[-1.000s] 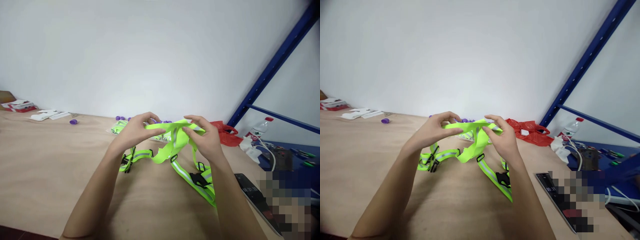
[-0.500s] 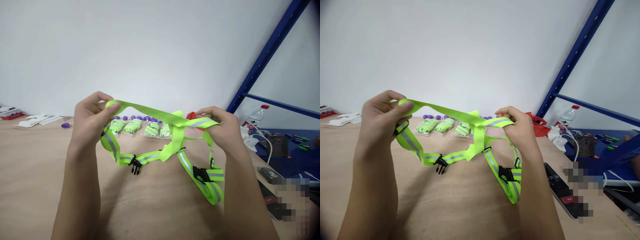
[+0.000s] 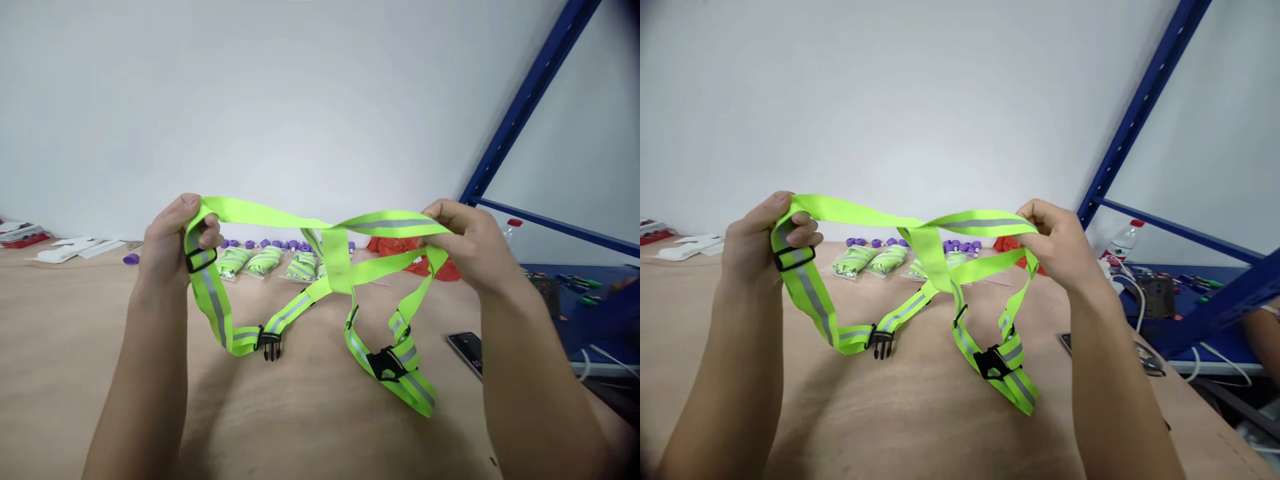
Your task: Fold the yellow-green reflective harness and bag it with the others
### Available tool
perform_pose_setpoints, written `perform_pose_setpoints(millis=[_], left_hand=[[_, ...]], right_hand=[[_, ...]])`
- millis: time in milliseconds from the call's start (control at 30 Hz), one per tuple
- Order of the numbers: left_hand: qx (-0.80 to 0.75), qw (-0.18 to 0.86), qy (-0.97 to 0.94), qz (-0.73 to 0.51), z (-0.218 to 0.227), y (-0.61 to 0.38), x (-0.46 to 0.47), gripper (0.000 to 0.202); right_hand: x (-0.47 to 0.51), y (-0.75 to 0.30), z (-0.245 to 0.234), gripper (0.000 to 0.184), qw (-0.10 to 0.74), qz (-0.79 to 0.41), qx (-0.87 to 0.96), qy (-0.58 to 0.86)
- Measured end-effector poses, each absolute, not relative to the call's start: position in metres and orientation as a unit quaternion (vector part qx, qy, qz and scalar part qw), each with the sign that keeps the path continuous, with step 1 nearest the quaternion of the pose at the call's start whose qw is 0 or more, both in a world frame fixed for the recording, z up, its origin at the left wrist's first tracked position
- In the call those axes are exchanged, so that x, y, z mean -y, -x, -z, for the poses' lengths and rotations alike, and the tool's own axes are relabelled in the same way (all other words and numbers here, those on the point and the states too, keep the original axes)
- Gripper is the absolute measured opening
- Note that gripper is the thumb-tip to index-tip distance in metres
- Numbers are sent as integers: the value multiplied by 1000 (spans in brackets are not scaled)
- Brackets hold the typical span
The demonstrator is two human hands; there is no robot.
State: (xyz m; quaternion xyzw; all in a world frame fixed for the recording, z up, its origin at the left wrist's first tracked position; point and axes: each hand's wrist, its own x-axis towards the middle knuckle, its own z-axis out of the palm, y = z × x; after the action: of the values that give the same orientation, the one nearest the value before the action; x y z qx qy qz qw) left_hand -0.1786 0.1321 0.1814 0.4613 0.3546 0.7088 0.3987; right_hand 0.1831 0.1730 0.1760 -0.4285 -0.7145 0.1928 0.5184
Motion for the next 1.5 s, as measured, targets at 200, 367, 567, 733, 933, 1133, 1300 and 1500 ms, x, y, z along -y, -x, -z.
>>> perform_pose_setpoints(millis=[200,367,567,733,933,1133,1300,1500], left_hand=[[-309,415,-513,-685,-210,207,-115,26],[-439,353,-593,-575,-204,219,-104,26],[-506,159,-758,-379,-180,213,-96,50],[-525,95,-792,-296,-165,210,-89,39],[-562,217,-779,-175,-152,196,-99,49],[-400,330,-827,-218,-150,118,-96,88],[-356,274,-808,-381,-134,70,-93,33],[-332,410,-667,-526,-144,98,-111,26]], right_hand=[[-176,-206,-221,15,534,-147,704,444],[-168,-207,-243,23,563,-121,669,470],[-149,-195,-269,22,525,-18,691,497],[-136,-183,-282,22,465,9,725,507],[-130,-156,-286,21,419,12,775,473],[-129,-129,-283,18,412,26,802,431],[-126,-124,-280,17,413,20,804,427],[-144,-157,-270,13,395,17,809,435]])
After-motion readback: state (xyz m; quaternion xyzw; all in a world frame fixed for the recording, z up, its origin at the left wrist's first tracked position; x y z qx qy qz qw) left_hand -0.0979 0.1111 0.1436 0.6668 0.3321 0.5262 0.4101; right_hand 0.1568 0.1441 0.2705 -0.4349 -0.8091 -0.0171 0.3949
